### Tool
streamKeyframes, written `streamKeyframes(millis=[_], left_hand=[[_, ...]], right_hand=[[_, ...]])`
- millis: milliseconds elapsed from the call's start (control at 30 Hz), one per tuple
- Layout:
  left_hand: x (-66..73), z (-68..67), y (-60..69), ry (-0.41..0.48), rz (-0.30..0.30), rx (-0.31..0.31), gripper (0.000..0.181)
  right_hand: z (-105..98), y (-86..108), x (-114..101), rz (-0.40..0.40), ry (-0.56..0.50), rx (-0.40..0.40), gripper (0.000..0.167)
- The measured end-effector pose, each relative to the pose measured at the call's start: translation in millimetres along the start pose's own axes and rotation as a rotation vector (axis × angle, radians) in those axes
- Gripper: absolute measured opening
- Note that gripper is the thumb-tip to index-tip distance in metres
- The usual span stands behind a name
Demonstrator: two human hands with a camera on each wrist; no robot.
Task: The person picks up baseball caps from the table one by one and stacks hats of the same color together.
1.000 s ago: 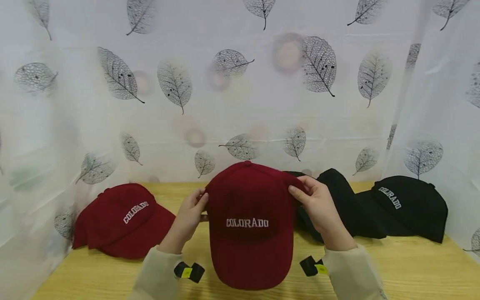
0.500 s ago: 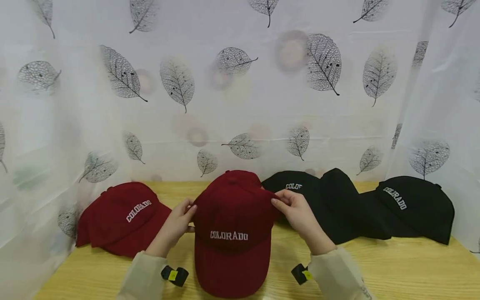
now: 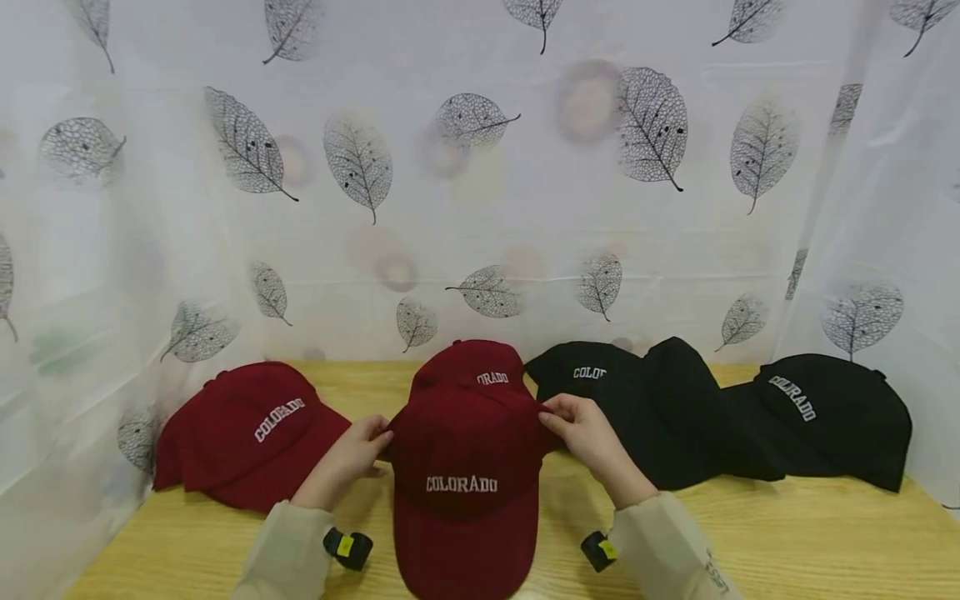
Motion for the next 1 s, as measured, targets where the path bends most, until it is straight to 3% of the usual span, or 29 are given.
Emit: streamKeyframes(millis=[367, 633, 867, 1000], left_hand=[[-4.4, 0.5, -0.5, -0.123, 0.044, -0.058, 0.011], [-7.7, 1.6, 1.5, -0.119, 0.064, -0.118, 0.017], [0.4, -4.3, 0.1, -0.187, 0.071, -0.044, 0.024], [7.9, -0.7, -4.9, -0.199, 0.084, -0.037, 0.027]], right_hand=[[6.9, -2.6, 20.6, 0.011, 0.019, -0.104, 0.010], [9.9, -4.4, 27.7, 0.039, 0.012, -0.169, 0.013], [11.0, -5.9, 34.8, 0.070, -0.002, -0.182, 0.013], [10.2, -6.5, 37.2, 0.078, -0.006, -0.171, 0.013]])
Point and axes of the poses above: each hand's wrist, its own y-axis away from the middle knuckle, its own z-axis out of the palm, x = y × z, the point moved 7 cm from there along -y, towards the middle knuckle, and after that the axes turned 8 degrees about -y, right-handed, at the moved point
